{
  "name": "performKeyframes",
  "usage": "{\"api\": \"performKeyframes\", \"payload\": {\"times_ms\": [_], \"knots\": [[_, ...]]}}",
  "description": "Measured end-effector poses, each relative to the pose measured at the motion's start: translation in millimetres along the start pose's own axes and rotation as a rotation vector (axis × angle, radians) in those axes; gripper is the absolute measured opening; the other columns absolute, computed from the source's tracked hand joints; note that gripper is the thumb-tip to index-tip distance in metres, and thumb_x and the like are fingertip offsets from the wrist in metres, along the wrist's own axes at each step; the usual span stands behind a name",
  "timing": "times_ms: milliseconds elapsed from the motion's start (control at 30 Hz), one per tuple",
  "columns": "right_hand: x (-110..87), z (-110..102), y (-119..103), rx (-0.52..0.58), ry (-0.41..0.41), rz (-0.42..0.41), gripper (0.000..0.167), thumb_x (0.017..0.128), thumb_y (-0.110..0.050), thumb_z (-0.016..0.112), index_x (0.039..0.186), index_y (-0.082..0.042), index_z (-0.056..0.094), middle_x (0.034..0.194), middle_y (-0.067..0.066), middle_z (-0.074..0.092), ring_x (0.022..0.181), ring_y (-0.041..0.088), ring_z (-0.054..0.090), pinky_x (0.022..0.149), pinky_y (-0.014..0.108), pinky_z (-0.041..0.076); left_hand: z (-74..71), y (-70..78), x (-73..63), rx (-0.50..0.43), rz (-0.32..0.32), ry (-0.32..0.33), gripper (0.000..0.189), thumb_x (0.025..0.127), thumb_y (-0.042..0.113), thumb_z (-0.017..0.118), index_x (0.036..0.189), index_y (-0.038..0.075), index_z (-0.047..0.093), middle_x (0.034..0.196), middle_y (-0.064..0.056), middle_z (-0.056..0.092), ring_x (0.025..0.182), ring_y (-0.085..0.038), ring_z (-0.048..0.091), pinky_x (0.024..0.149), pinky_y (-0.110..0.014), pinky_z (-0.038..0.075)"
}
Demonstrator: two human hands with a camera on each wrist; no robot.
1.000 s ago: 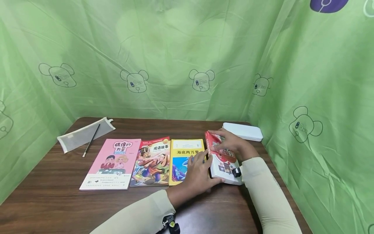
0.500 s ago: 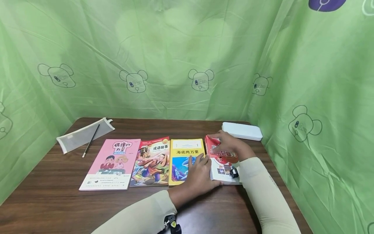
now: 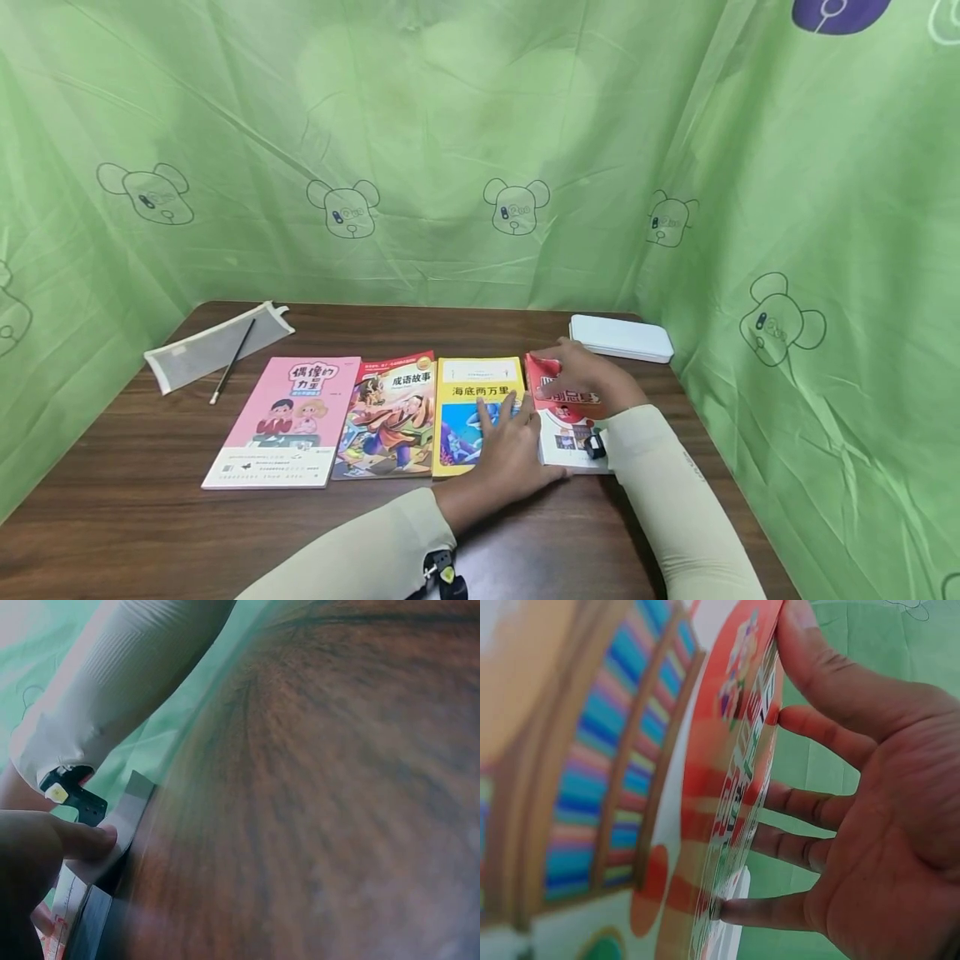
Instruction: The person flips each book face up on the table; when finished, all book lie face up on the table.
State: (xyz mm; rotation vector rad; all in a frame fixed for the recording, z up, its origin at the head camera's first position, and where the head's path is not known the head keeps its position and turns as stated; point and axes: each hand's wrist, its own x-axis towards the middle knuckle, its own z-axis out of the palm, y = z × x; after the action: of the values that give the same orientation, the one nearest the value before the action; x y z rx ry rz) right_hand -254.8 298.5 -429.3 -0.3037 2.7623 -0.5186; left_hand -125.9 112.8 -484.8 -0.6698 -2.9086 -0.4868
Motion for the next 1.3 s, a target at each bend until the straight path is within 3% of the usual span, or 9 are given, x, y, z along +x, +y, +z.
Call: {"api": "performKeyframes", "payload": {"times_ms": [267, 400, 633, 800, 1300], "knots": [[2.1, 3, -3, -0.025, 0.007, -0.002, 0.079, 0.087, -0.034, 0.094, 0.158, -0.024, 0.060, 0.173, 0.039, 0.026, 0.161, 0.063, 0.023, 0.124, 0.080, 0.031, 3.3, -1.7, -1.0, 0.032, 0.000, 0.011, 0.104, 0.076, 0.087, 0.078, 0.145, 0.008, 0.071, 0.179, -0.012, 0.036, 0.167, -0.040, 0.029, 0.125, -0.084, 0.021], [2.4, 6, -3, -0.020, -0.002, 0.009, 0.078, 0.089, -0.032, 0.093, 0.159, -0.026, 0.060, 0.175, 0.038, 0.023, 0.162, 0.062, 0.021, 0.125, 0.077, 0.032, 3.8, -3.1, -1.9, 0.033, -0.009, 0.001, 0.105, 0.076, 0.088, 0.077, 0.146, 0.010, 0.071, 0.179, -0.011, 0.036, 0.168, -0.039, 0.028, 0.126, -0.084, 0.021], [0.8, 6, -6, -0.016, -0.016, 0.022, 0.079, 0.087, -0.034, 0.094, 0.158, -0.028, 0.060, 0.175, 0.039, 0.020, 0.161, 0.064, 0.021, 0.124, 0.077, 0.033, 3.2, -4.1, -5.2, -0.015, -0.062, -0.051, 0.105, 0.079, 0.086, 0.076, 0.154, 0.013, 0.064, 0.175, -0.018, 0.041, 0.164, -0.048, 0.033, 0.123, -0.085, 0.024], [0.0, 7, -9, -0.020, -0.024, 0.044, 0.080, 0.086, -0.036, 0.094, 0.158, -0.028, 0.060, 0.176, 0.037, 0.020, 0.162, 0.063, 0.019, 0.125, 0.078, 0.033, 3.4, -4.3, -6.4, 0.004, -0.054, -0.055, 0.105, 0.081, 0.087, 0.074, 0.154, 0.012, 0.064, 0.169, -0.021, 0.048, 0.163, -0.049, 0.035, 0.123, -0.085, 0.027], [0.6, 8, -13, -0.063, -0.032, 0.061, 0.080, 0.087, -0.039, 0.093, 0.159, -0.026, 0.059, 0.177, 0.033, 0.024, 0.163, 0.060, 0.021, 0.126, 0.075, 0.034, -1.5, -6.3, -8.1, 0.028, -0.044, -0.109, 0.105, 0.084, 0.089, 0.067, 0.157, 0.013, 0.060, 0.174, -0.020, 0.040, 0.166, -0.048, 0.030, 0.125, -0.084, 0.022]]}}
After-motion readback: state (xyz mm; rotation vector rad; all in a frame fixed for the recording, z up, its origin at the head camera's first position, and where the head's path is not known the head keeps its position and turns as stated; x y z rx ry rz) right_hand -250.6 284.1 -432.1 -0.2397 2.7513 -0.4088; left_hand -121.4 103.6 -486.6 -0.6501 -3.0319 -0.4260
